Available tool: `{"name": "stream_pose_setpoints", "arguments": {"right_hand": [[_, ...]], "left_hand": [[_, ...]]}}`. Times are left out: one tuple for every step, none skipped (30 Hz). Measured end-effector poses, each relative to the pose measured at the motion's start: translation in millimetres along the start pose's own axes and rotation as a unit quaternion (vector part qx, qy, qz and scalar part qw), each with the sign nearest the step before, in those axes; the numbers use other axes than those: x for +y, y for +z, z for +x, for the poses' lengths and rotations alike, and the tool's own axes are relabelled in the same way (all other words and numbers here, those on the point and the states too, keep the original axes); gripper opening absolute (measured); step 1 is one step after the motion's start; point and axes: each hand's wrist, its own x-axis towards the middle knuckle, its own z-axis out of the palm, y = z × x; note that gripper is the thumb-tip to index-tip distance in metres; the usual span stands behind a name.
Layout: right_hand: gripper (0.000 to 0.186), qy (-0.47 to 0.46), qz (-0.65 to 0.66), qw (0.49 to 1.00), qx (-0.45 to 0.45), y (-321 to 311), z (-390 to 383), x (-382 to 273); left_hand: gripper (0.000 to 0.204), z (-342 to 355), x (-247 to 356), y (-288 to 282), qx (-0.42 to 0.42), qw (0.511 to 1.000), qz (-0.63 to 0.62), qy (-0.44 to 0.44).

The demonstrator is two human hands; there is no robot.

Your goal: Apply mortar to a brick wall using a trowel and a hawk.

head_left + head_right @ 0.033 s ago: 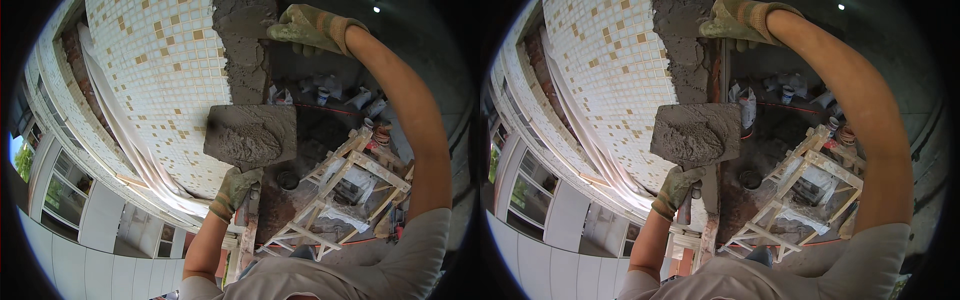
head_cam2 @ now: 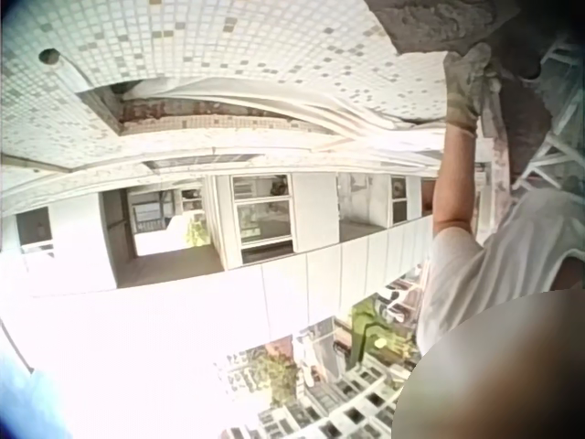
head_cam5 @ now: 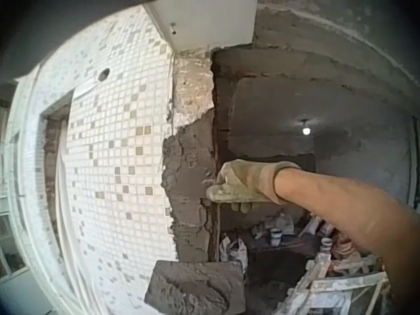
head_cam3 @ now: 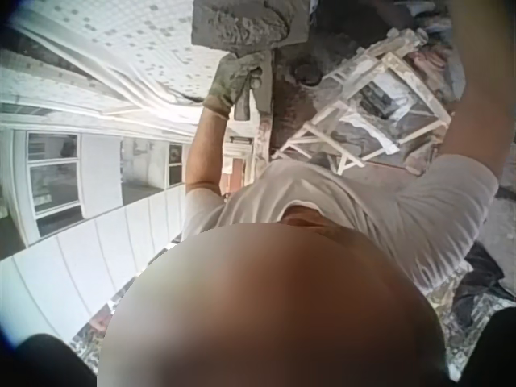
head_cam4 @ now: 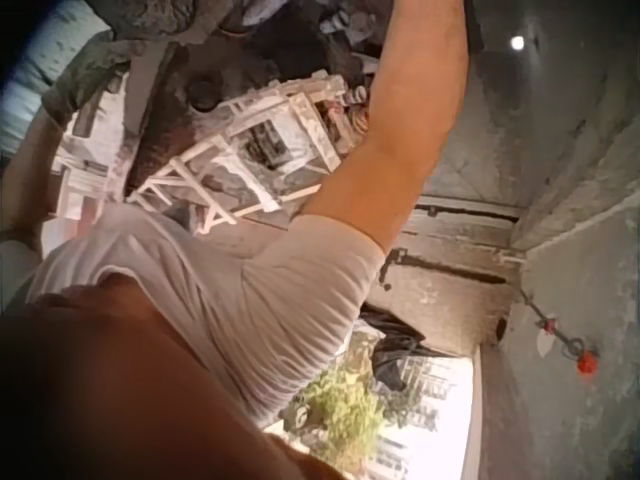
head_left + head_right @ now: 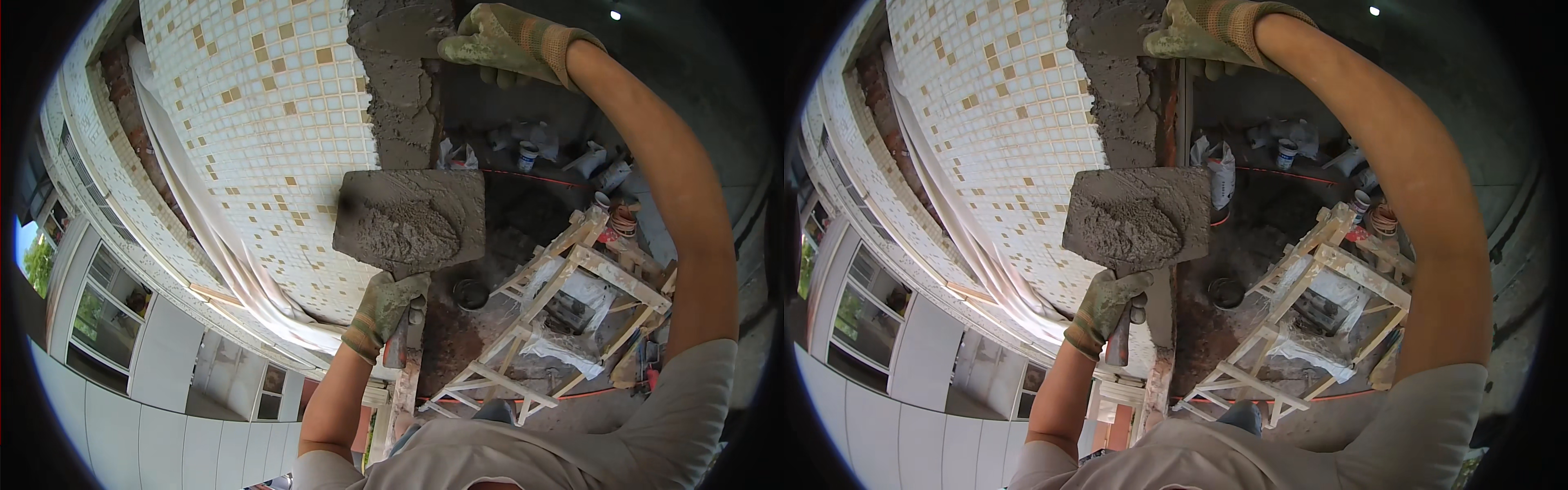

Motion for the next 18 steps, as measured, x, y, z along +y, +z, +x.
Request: {"name": "stream_pose_setpoints", "arguments": {"right_hand": [[0.047, 0.0, 0.0, 1.0, -0.001, 0.6, -2.6, 2.9], [0.046, -0.053, -0.089, 0.992, 0.065, 3.9, -9.1, 2.1], [0.047, -0.106, -0.177, 0.97, 0.13, 8.1, -16.5, 1.4], [0.05, -0.156, -0.263, 0.932, 0.194, 12.3, -22.6, -0.3], [0.037, -0.052, -0.265, 0.946, 0.18, 18.8, -25.3, -4.2], [0.037, -0.052, -0.265, 0.946, 0.18, 26.2, -25.4, 11.8], [0.032, -0.174, -0.387, 0.863, 0.275, 35.7, -26.0, 41.3], [0.029, -0.29, -0.488, 0.742, 0.358, 42.6, -24.8, 57.0], [0.03, -0.234, -0.446, 0.834, 0.224, 51.2, -37.3, 45.2], [0.034, -0.172, -0.391, 0.901, 0.082, 64.9, -52.8, 32.5], [0.033, -0.121, -0.316, 0.94, -0.038, 79.1, -62.7, 19.3], [0.032, -0.062, -0.235, 0.957, -0.157, 88.5, -69.4, 12.4], [0.032, -0.057, -0.235, 0.957, -0.157, 89.7, -71.0, 14.8], [0.031, -0.053, -0.121, 0.98, -0.15, 88.8, -67.9, 17.8], [0.03, -0.049, -0.005, 0.989, -0.141, 86.8, -63.3, 21.7], [0.031, -0.046, 0.11, 0.984, -0.131, 84.3, -56.8, 27.0], [0.033, -0.038, 0.223, 0.967, -0.119, 80.7, -51.8, 35.6], [0.035, -0.029, 0.334, 0.936, -0.105, 78.0, -45.7, 45.9]], "left_hand": [[0.021, -1.5, 0.8, -0.7, 0.001, 1.0, 0.0, -0.001], [0.02, -3.0, 2.0, -1.4, 0.0, 1.0, 0.003, 0.0], [0.02, -4.0, 2.9, -2.0, -0.001, 1.0, 0.007, 0.0], [0.02, -4.1, 3.1, -2.1, 0.0, 1.0, 0.005, 0.0], [0.015, -2.5, 2.9, 0.6, 0.001, 1.0, -0.007, -0.003], [0.012, -2.7, 3.6, 1.5, 0.003, 1.0, -0.02, -0.005], [0.012, -3.2, 4.2, 2.5, 0.003, 1.0, -0.02, -0.005], [0.012, -3.6, 5.5, 1.9, 0.006, 1.0, -0.019, -0.011], [0.012, -3.0, 5.4, -0.3, 0.009, 1.0, -0.021, -0.018], [0.012, -2.4, 6.2, -4.0, 0.013, 0.999, -0.023, -0.019], [0.012, -3.7, 7.1, -5.4, 0.011, 1.0, -0.011, -0.013], [0.012, -4.2, 6.9, -4.8, 0.004, 1.0, 0.002, -0.007], [0.012, -4.9, 4.6, -3.7, 0.0, 1.0, 0.002, -0.009], [0.012, -3.5, 3.9, -4.3, 0.0, 1.0, 0.002, -0.006], [0.012, -2.1, 4.0, -5.3, 0.0, 1.0, 0.001, -0.002], [0.012, -0.8, 5.1, -6.7, 0.002, 1.0, 0.002, 0.0], [0.015, 0.2, 4.7, -6.2, -0.008, 1.0, 0.007, -0.001], [0.02, -0.7, 4.4, -6.6, -0.018, 1.0, 0.013, -0.004]]}}
